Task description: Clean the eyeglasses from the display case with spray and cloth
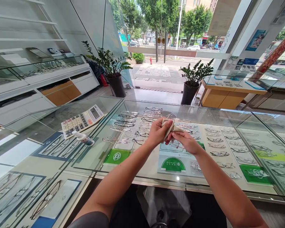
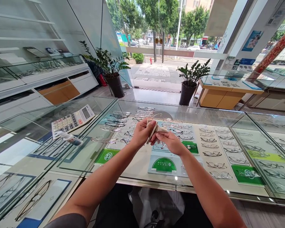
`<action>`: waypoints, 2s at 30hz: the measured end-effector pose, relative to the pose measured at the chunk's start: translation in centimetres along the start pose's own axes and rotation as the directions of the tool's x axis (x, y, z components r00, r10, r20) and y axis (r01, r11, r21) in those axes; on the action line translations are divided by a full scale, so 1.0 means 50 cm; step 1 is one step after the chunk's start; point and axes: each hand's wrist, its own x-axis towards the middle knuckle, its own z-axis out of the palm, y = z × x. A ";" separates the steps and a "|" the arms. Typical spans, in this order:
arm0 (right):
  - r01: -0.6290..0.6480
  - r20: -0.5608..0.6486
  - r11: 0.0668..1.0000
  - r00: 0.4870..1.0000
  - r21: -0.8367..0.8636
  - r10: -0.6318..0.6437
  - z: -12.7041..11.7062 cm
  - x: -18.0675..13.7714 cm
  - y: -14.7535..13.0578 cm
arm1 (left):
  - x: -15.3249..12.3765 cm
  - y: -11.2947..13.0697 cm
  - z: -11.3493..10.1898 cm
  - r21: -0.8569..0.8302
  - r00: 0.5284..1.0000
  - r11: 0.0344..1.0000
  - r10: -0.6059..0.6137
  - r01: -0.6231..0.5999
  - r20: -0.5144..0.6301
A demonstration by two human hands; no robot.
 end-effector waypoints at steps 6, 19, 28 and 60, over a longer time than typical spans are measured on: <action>-0.027 -0.031 1.000 0.999 0.007 0.028 -0.019 -0.003 -0.009 | 0.016 0.023 -0.030 0.019 0.970 0.995 -0.095 0.093 0.223; -0.025 -0.089 0.993 0.995 0.116 0.035 -0.022 -0.003 -0.011 | 0.016 0.041 -0.038 0.033 0.941 0.994 -0.105 0.100 0.321; 0.039 -0.035 0.999 0.999 0.018 -0.038 0.001 0.000 0.006 | 0.005 0.010 -0.005 0.053 0.998 0.998 0.013 -0.016 0.059; 0.183 -0.476 0.982 0.859 -0.053 -0.186 -0.046 -0.002 -0.019 | 0.037 -0.026 -0.048 -0.019 0.970 0.987 -0.158 0.157 -0.183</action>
